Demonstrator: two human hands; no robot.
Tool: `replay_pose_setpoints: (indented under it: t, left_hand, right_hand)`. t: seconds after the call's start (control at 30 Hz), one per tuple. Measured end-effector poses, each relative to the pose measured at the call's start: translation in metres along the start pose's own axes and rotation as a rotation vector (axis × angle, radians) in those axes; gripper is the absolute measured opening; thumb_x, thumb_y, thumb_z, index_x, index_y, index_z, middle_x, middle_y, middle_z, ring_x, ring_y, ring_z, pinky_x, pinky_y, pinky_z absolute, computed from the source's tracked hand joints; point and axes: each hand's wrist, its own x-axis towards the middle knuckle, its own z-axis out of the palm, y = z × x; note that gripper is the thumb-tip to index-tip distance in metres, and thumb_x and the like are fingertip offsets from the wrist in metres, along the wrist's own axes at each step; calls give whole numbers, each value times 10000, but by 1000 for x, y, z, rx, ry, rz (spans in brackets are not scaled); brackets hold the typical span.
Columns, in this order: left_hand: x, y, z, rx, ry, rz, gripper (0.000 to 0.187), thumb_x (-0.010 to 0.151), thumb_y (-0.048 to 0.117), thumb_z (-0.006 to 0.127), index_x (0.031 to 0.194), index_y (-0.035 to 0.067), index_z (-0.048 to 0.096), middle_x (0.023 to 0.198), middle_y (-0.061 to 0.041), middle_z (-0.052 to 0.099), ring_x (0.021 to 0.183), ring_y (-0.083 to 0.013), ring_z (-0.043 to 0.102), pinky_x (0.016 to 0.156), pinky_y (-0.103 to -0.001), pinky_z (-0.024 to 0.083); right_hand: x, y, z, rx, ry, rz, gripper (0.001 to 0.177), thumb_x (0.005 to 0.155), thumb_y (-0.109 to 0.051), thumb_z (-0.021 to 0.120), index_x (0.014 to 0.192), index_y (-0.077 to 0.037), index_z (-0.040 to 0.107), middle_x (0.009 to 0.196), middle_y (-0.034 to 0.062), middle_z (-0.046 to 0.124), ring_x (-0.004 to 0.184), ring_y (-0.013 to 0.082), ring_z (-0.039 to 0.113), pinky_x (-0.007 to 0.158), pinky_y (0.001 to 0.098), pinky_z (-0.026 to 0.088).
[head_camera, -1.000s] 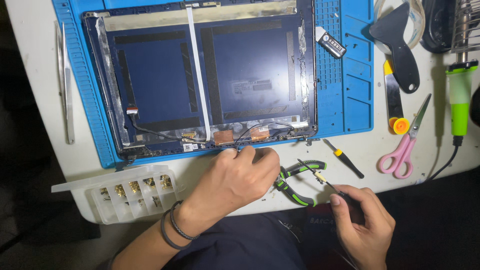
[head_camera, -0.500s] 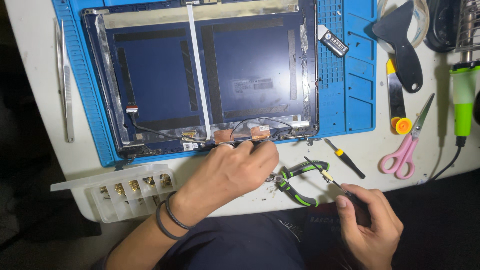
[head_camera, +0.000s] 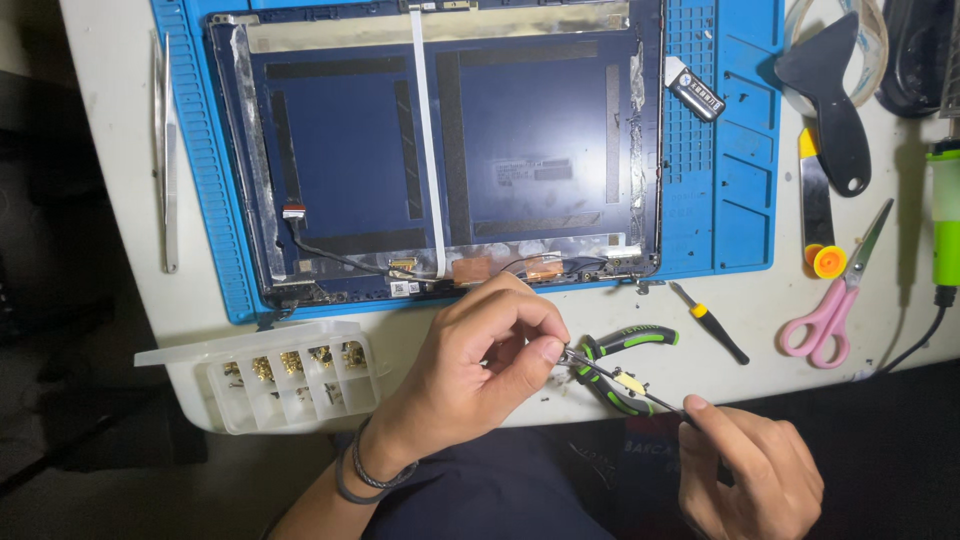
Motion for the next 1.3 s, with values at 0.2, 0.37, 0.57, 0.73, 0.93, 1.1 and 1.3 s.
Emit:
replay_pose_setpoints:
  t: [0.2,0.37,0.57,0.73,0.93,1.1,1.3]
  left_hand:
    - [-2,-1,2,-22,11,0,88,1016,129,582,979,72,637,932,-41,590,647,-91,480,540,-215,399]
    - [2,3,3,154,15,133,68,1025,71,556,1008,35,610,938,-80,582,750,-171,565,632,-272,466]
    - [4,5,6,254,10,232,62,1035,31,543,1041,1,598,959,-108,592,834,-237,619,787,-334,528]
    - [2,4,9,219,20,193,77,1026,55,557,1052,19,620,957,-99,600,831,-228,614,771,-329,514]
    - [-1,2,16,408,74,246,162,1006,80,611,1146,0,599,1026,-128,629,837,-246,691,668,-334,596]
    - [-5,7,32,640,90,394,144,969,-87,672,1064,7,621,962,-80,537,628,-172,533,539,-321,454]
    - [-12,8,64,1156,128,372,244,1072,116,593,1294,106,693,1399,-109,620,692,-144,582,487,-251,411]
  right_hand:
    - [-1,-3,0,-32,19,17,152,965,78,736,1092,-4,722,801,128,685,638,209,571,625,327,396]
    - [-4,-1,-8,-197,57,-33,70,1008,-35,764,1073,-55,783,805,102,685,611,240,497,625,376,365]
    - [-4,9,-19,-243,26,-134,116,1011,10,805,1107,-52,779,859,99,700,640,235,490,672,378,396]
    - [-12,6,-19,-231,47,16,101,1012,21,845,1059,-57,800,890,111,705,709,238,554,753,389,416]
    - [-11,18,-37,-270,-8,68,113,1047,33,857,1133,-19,804,957,139,724,784,261,610,820,404,457]
    - [11,35,-59,-321,-88,31,191,1072,183,892,1166,26,838,1006,165,767,747,254,567,816,413,439]
    - [46,42,-66,-208,-151,-36,78,1166,220,806,1174,150,772,1046,290,700,871,348,626,852,433,510]
